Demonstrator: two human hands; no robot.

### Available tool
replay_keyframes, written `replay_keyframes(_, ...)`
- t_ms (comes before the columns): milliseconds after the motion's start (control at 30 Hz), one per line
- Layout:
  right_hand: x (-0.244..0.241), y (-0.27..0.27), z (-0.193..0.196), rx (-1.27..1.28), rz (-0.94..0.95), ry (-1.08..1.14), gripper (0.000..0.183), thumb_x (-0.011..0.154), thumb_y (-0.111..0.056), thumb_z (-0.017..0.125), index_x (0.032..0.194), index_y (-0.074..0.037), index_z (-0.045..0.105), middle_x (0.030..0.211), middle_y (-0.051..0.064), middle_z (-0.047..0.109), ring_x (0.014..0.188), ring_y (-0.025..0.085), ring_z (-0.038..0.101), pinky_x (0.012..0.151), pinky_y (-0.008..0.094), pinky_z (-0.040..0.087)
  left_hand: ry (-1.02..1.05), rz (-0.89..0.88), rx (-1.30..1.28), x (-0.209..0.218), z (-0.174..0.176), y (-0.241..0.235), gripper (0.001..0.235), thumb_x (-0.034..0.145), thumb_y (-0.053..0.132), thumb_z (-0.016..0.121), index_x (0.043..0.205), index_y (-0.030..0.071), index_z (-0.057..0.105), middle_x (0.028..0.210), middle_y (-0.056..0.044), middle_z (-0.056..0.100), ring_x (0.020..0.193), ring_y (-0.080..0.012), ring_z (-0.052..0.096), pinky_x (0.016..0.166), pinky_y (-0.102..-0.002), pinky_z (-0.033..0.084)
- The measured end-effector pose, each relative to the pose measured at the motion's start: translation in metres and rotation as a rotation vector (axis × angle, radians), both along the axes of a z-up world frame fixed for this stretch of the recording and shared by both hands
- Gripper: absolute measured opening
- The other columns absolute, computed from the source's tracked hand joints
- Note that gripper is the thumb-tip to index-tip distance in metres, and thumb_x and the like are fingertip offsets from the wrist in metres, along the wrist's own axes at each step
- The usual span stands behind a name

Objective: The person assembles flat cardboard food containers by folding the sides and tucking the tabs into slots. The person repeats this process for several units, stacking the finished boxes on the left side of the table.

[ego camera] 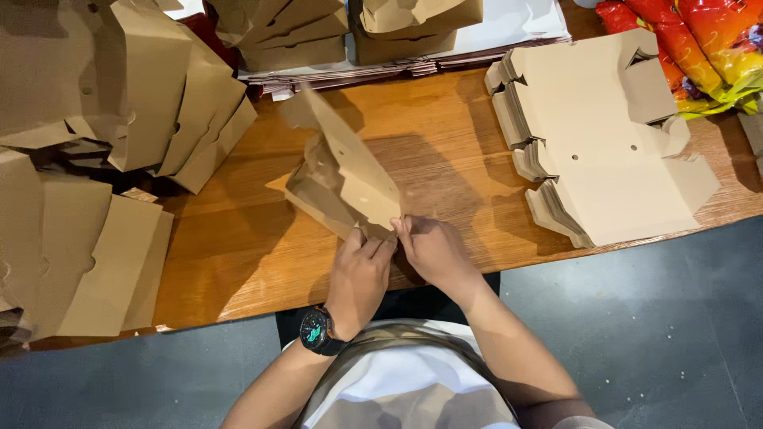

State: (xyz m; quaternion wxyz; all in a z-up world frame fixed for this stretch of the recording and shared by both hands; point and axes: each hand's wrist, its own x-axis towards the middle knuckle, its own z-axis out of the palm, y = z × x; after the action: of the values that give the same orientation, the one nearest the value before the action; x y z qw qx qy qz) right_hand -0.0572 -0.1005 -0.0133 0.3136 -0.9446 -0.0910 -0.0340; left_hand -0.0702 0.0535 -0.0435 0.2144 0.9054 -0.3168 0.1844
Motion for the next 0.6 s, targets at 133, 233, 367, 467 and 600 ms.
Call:
replay_keyframes(133, -0.002, -0.009, 0.020, 0.046, 0.056, 0.070, 0.050, 0.099, -0.031, 0.041, 0.065, 0.002, 0.057, 0.058, 0.024, 0.059, 0.060, 0.041, 0.062, 0.052, 0.044, 0.049, -0.020, 0.039, 0.065, 0.003, 0.000, 0.003, 0.008, 0.086, 0.013, 0.062, 0.092, 0.010, 0.066, 0.069, -0.005, 0.059, 0.075, -0.0220, 0.055, 0.058, -0.028, 0.045)
replay_keyframes(233, -0.009, -0.019, 0.027, 0.116, 0.077, 0.156, 0.054, 0.097, -0.040, 0.041, 0.069, 0.004, 0.055, 0.064, 0.031, 0.058, 0.070, 0.049, 0.060, 0.062, 0.053, 0.048, -0.008, 0.088, 0.024, -0.002, 0.017, 0.004, 0.016, 0.090, 0.028, 0.060, 0.096, 0.015, 0.066, 0.079, 0.000, 0.064, 0.078, -0.0199, 0.061, 0.057, -0.027, 0.049)
replay_keyframes(367, -0.025, -0.040, -0.002, 0.197, -0.169, -0.099, 0.045, 0.086, -0.034, 0.065, 0.058, -0.008, 0.041, 0.053, 0.008, 0.043, 0.055, 0.025, 0.048, 0.054, 0.034, 0.038, 0.043, -0.098, -0.157, -0.012, 0.056, 0.014, 0.033, 0.084, 0.037, 0.067, 0.106, 0.013, 0.064, 0.100, -0.003, 0.064, 0.090, -0.0218, 0.065, 0.066, -0.032, 0.055)
replay_keyframes(467, -0.043, -0.037, 0.007, 0.152, -0.200, -0.320, 0.041, 0.087, -0.026, 0.064, 0.059, -0.011, 0.038, 0.060, 0.002, 0.043, 0.055, 0.016, 0.040, 0.054, 0.030, 0.032, -0.057, -0.215, -0.235, -0.006, 0.077, 0.028, 0.024, 0.086, 0.022, 0.067, 0.099, 0.003, 0.061, 0.101, -0.012, 0.062, 0.085, -0.0272, 0.059, 0.069, -0.036, 0.050)
replay_keyframes(600, -0.061, -0.004, 0.029, 0.268, 0.073, -0.408, 0.013, 0.083, -0.021, 0.068, 0.082, -0.009, 0.063, 0.100, 0.008, 0.064, 0.092, 0.021, 0.064, 0.083, 0.031, 0.051, -0.148, 0.019, 0.065, 0.024, 0.061, 0.052, 0.038, 0.072, -0.007, 0.052, 0.106, 0.009, 0.058, 0.127, -0.015, 0.050, 0.114, -0.0344, 0.043, 0.088, -0.048, 0.038)
